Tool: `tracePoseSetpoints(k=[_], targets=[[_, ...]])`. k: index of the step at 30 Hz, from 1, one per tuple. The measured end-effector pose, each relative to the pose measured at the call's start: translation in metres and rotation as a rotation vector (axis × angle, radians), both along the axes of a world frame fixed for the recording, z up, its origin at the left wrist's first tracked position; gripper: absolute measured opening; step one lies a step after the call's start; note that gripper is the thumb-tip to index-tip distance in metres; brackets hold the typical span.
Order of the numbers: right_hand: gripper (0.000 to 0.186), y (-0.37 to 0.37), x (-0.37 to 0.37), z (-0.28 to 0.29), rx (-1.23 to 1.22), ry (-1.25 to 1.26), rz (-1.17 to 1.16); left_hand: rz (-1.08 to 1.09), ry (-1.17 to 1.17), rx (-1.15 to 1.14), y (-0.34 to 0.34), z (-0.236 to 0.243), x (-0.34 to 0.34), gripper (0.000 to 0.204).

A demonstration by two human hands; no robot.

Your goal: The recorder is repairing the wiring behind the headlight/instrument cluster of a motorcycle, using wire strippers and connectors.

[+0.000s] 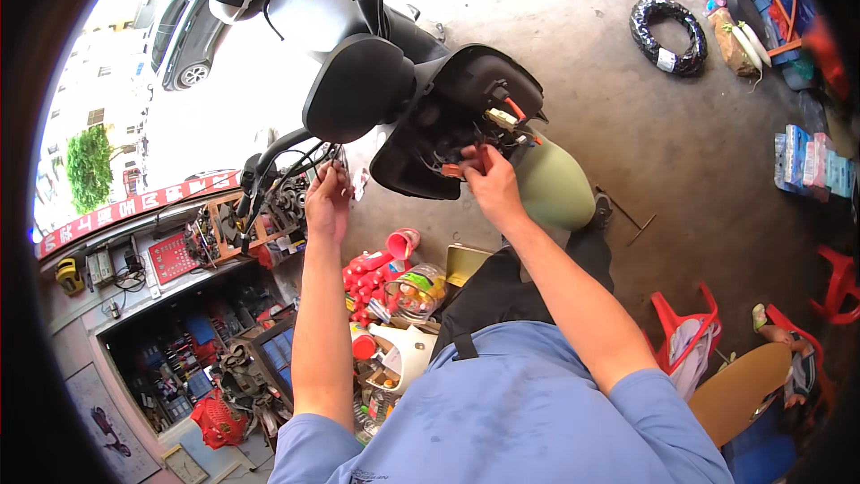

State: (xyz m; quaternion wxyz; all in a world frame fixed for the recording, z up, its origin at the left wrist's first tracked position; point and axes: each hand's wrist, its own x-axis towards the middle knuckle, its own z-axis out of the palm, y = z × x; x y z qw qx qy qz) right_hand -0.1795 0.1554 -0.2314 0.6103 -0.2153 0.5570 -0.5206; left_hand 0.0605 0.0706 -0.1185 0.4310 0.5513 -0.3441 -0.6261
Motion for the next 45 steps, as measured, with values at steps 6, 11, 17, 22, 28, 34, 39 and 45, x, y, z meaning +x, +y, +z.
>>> tracePoseSetpoints(k=[6, 11, 17, 22, 28, 34, 39, 45], targets=[[0.033, -0.055, 0.073, -0.017, -0.158, 0.057, -0.177, -0.039, 0.029, 0.024, -0.001, 0.003, 0.002, 0.009], [0.045, -0.065, 0.076, -0.014, -0.074, 0.393, -0.049, 0.014, 0.063, 0.036, 0.006, 0.009, -0.010, 0.018], [0.037, -0.069, 0.015, 0.002, -0.001, 0.230, 0.285, -0.191, -0.088, 0.061, 0.042, 0.002, -0.025, 0.029], [0.034, -0.070, -0.003, 0.021, -0.087, 0.316, 0.321, -0.233, -0.260, 0.068, 0.057, -0.059, -0.058, 0.033], [0.029, -0.067, -0.007, 0.028, -0.105, 0.274, 0.317, -0.128, -0.671, -0.087, 0.052, -0.129, -0.066, 0.027], [0.028, -0.068, -0.011, 0.032, -0.100, 0.379, 0.355, 0.179, -0.480, 0.031, 0.057, -0.130, -0.083, 0.024], [0.028, -0.069, -0.010, 0.031, -0.071, 0.389, 0.352, 0.052, -0.108, 0.188, 0.054, -0.108, -0.093, 0.024], [0.029, -0.068, -0.006, 0.026, -0.092, 0.480, 0.320, -0.317, -0.469, 0.143, 0.046, -0.125, -0.075, 0.031]])
